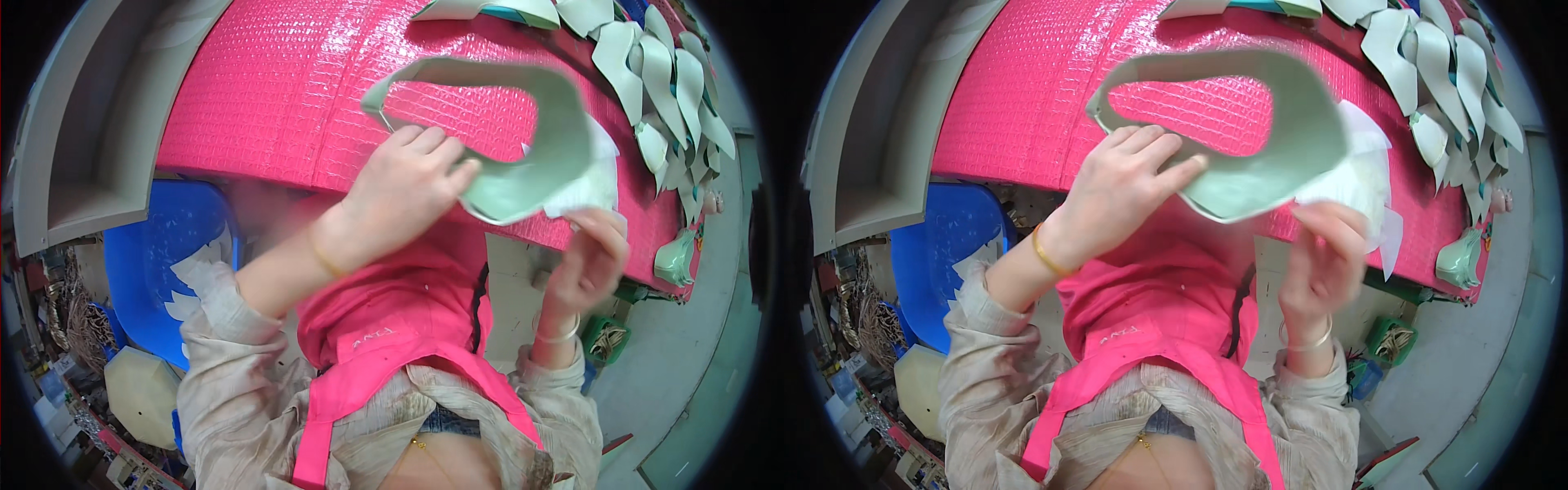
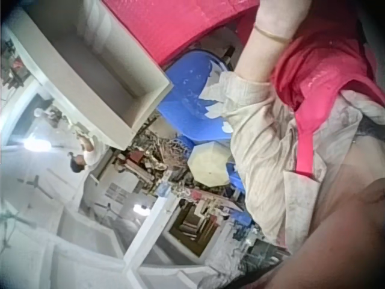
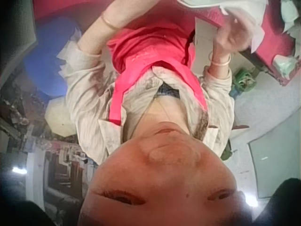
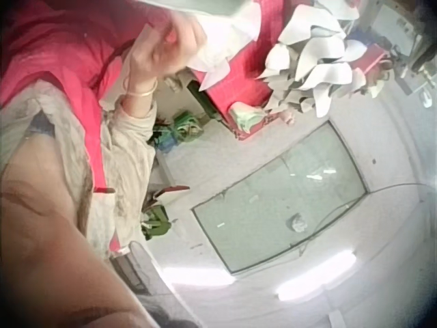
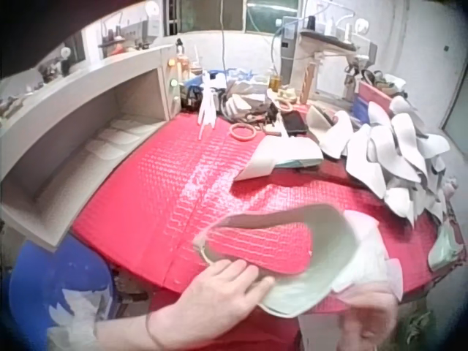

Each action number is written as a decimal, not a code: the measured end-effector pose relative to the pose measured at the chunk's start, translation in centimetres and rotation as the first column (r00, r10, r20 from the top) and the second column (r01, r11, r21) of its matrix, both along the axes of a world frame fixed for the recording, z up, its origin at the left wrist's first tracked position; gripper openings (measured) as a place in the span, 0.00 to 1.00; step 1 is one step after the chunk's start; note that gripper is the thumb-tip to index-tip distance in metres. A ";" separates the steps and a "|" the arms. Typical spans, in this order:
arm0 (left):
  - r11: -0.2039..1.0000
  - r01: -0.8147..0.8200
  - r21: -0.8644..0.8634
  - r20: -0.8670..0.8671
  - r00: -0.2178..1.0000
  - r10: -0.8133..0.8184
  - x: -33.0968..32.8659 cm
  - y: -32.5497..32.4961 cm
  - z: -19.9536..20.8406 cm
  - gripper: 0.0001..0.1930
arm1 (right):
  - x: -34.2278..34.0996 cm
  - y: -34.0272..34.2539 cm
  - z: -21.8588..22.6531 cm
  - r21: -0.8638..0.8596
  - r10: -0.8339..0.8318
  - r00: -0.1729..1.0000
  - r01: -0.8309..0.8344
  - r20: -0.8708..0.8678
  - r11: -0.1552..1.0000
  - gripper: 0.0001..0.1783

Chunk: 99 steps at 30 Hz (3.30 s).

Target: The person assembles shoe parts by hand, pressing a light green insole into a white shoe upper and smoothing the edges. They repeat this process with multiple units, then handle white paper cutouts, placing them into a blue bin. The person works at a pink textured table in a workshop setting.

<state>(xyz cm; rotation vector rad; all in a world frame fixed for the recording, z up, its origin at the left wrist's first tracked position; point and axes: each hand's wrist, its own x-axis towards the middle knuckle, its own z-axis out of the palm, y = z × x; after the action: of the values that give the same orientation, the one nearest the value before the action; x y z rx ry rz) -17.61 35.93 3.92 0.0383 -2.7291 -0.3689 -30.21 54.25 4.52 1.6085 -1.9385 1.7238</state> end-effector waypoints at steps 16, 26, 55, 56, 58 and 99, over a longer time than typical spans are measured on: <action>0.743 -0.204 0.638 0.001 0.965 0.264 2.9 0.1 -6.8 0.16 | 1.2 -5.6 -5.0 0.643 0.239 0.960 -0.092 -0.145 0.761 0.16; 0.862 -0.305 0.404 -0.050 0.934 0.354 1.7 2.3 -7.5 0.11 | 0.2 -7.3 -5.9 0.579 0.153 0.952 0.031 -0.266 0.815 0.06; 0.891 -0.335 0.307 -0.120 0.915 0.386 2.4 2.3 -6.4 0.11 | 1.0 -7.8 -5.8 0.546 0.311 0.939 -0.184 -0.149 0.817 0.10; 0.890 -0.331 0.313 -0.105 0.920 0.379 2.6 2.0 -7.0 0.11 | 1.3 -7.8 -5.8 0.546 0.302 0.939 -0.167 -0.166 0.821 0.09; 0.879 -0.335 0.339 -0.103 0.916 0.389 2.9 2.0 -7.8 0.10 | 1.4 -7.7 -6.2 0.513 0.287 0.934 -0.144 -0.212 0.846 0.07; 0.894 -0.433 0.117 -0.131 0.885 0.446 0.0 5.9 -8.3 0.31 | -6.3 -7.9 -6.9 0.546 0.247 0.878 -0.454 0.411 0.704 0.09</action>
<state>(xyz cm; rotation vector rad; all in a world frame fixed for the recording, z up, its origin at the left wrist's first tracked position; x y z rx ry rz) -17.56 41.83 -4.39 0.6176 -2.4521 -0.3366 -36.54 46.33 -2.43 2.1590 -2.7394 1.6045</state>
